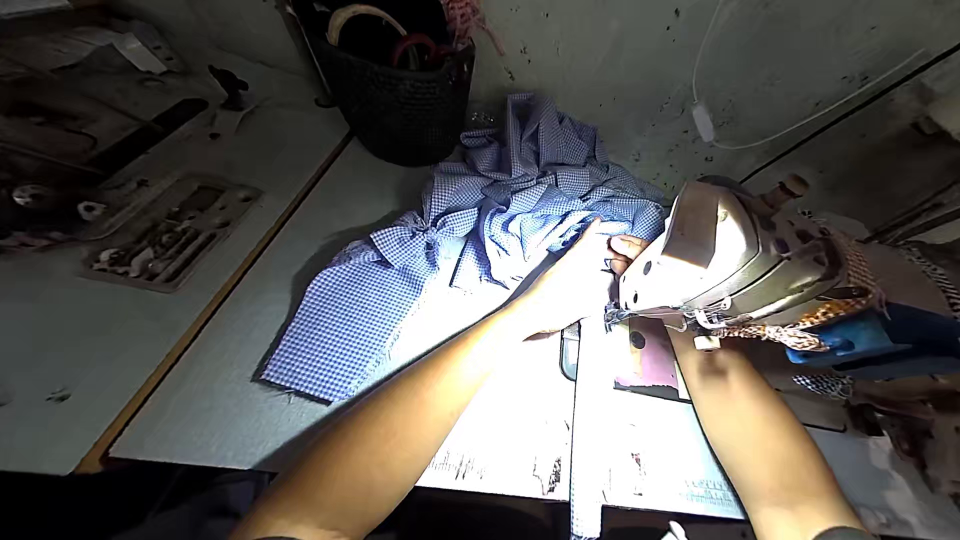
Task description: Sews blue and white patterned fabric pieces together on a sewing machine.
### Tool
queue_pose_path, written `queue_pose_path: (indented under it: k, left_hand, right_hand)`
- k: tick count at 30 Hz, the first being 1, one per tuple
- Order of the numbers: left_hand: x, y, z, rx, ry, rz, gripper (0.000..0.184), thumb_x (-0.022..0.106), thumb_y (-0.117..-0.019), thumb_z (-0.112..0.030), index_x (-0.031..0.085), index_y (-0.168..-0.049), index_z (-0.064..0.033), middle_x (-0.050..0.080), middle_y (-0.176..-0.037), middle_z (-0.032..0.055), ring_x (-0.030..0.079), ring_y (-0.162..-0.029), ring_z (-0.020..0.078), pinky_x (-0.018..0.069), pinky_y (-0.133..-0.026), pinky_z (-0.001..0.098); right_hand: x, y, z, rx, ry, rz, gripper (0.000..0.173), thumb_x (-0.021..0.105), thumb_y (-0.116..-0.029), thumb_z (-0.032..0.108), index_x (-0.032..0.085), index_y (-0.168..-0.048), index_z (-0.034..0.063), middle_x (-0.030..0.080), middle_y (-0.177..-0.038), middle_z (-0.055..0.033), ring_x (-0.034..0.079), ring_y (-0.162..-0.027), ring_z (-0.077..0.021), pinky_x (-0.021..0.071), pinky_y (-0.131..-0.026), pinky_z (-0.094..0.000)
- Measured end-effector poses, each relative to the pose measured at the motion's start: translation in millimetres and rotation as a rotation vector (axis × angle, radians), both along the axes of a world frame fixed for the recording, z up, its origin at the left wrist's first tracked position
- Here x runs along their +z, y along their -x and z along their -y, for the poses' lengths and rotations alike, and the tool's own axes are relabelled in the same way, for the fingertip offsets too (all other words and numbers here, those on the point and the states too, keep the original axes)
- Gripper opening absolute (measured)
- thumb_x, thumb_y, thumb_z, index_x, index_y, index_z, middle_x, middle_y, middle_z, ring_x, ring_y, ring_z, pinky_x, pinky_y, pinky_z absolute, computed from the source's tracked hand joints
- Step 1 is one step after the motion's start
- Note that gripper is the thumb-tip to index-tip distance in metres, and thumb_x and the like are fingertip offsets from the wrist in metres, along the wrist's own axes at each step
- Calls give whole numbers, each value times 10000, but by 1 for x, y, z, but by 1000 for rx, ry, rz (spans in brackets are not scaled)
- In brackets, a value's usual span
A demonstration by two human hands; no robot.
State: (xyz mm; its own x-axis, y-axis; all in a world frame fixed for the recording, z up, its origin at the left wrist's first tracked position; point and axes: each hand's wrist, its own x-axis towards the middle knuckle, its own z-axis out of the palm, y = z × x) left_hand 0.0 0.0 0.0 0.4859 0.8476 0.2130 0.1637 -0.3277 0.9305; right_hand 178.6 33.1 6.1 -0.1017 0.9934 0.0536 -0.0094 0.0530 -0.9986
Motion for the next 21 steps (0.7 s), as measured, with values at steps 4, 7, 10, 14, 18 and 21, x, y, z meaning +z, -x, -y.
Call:
queue_pose_path:
  k: [4,7,10,14,18,21]
  left_hand:
    - [-3,0,2,25,-72,-40,1081,765,-807,15,86,-1646,-66,379,-1606,158,430,-1435,166,338,-1183,322]
    - [-9,-1,0,39,-80,-15,1107,778,-785,39,79,-1638,-52,483,-1508,160,514,-1338,150,410,-1119,299]
    - [-16,-1,-7,23,-21,-1,1218,775,-775,38,-51,-1654,-135,529,-1460,151,589,-1239,133,475,-1053,305]
    - [-13,-2,-11,15,-15,-95,1249,760,-780,46,-122,-1643,-151,537,-1433,155,624,-1156,129,508,-988,301]
    - [-4,-3,-11,28,52,-165,1240,734,-800,56,-146,-1639,-189,531,-1378,141,634,-1050,134,545,-871,297]
    - [-9,-3,-11,50,99,-61,1235,713,-794,94,-121,-1646,-227,528,-1409,144,659,-912,111,572,-741,279]
  right_hand:
    - [67,-10,81,228,148,175,332,314,-1073,-30,555,-1301,-36,657,-1127,-42,613,-1066,9,475,-954,-130]
    - [52,-8,51,140,187,123,188,397,-1069,5,567,-1125,64,596,-815,43,580,-741,42,494,-728,-99]
    - [6,-8,-24,-12,136,-64,224,484,-1003,-90,467,-933,122,565,-611,82,467,-451,41,406,-449,-110]
    - [7,1,-42,-238,234,-27,268,554,-952,-135,451,-941,112,570,-602,63,480,-426,30,416,-423,-114]
    - [-2,5,-44,-300,84,-99,303,574,-890,-199,466,-886,84,596,-571,42,495,-417,14,410,-418,-122]
    - [-3,7,-48,-295,71,-129,312,582,-886,-210,467,-889,81,616,-584,17,510,-408,-17,417,-397,-145]
